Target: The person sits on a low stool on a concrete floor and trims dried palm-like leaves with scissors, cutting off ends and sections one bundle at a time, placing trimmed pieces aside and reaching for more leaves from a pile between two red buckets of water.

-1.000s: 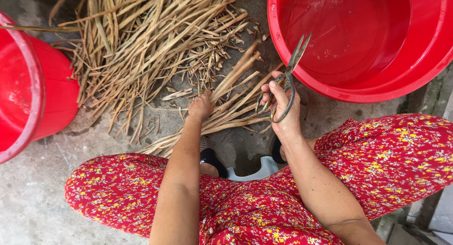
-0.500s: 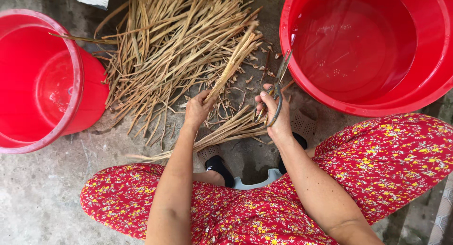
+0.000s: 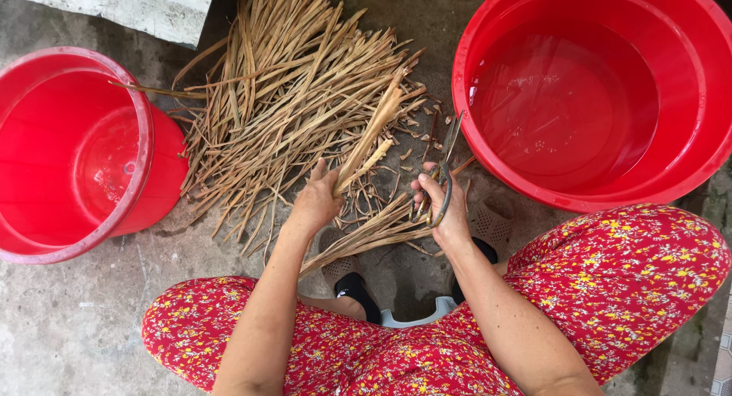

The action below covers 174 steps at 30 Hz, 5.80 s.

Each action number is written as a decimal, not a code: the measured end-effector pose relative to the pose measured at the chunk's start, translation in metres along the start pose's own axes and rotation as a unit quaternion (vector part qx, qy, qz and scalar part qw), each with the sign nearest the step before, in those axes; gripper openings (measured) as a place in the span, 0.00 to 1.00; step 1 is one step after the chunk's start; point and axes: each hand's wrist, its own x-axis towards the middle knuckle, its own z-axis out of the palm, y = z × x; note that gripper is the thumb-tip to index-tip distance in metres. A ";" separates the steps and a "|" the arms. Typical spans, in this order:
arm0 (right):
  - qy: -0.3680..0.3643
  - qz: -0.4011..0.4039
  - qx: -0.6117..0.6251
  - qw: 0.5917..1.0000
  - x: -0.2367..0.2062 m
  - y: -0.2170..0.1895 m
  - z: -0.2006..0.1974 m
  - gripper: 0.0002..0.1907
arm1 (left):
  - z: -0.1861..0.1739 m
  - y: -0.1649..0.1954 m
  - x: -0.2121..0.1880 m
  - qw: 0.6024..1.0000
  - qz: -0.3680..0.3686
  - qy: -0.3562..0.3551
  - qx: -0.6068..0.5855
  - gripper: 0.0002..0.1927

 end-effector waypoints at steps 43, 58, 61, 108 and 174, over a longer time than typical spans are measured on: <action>-0.181 -0.186 0.010 0.966 0.027 -0.172 0.093 0.28 | -0.065 0.131 0.031 0.756 0.030 -0.068 -0.650 0.21; -0.179 -0.212 -0.095 0.956 0.020 -0.179 0.087 0.29 | -0.054 0.137 0.038 0.666 0.028 -0.040 -0.744 0.13; -0.175 -0.245 -0.101 0.948 0.021 -0.173 0.086 0.28 | -0.059 0.132 0.037 0.615 0.016 -0.050 -0.787 0.13; -0.110 -0.225 -0.161 0.955 0.030 -0.144 0.091 0.24 | -0.050 0.117 0.037 0.660 0.003 -0.028 -0.751 0.14; -0.191 -0.192 -0.369 0.889 0.012 -0.124 0.093 0.34 | -0.060 0.113 0.041 0.684 0.026 0.112 -0.721 0.09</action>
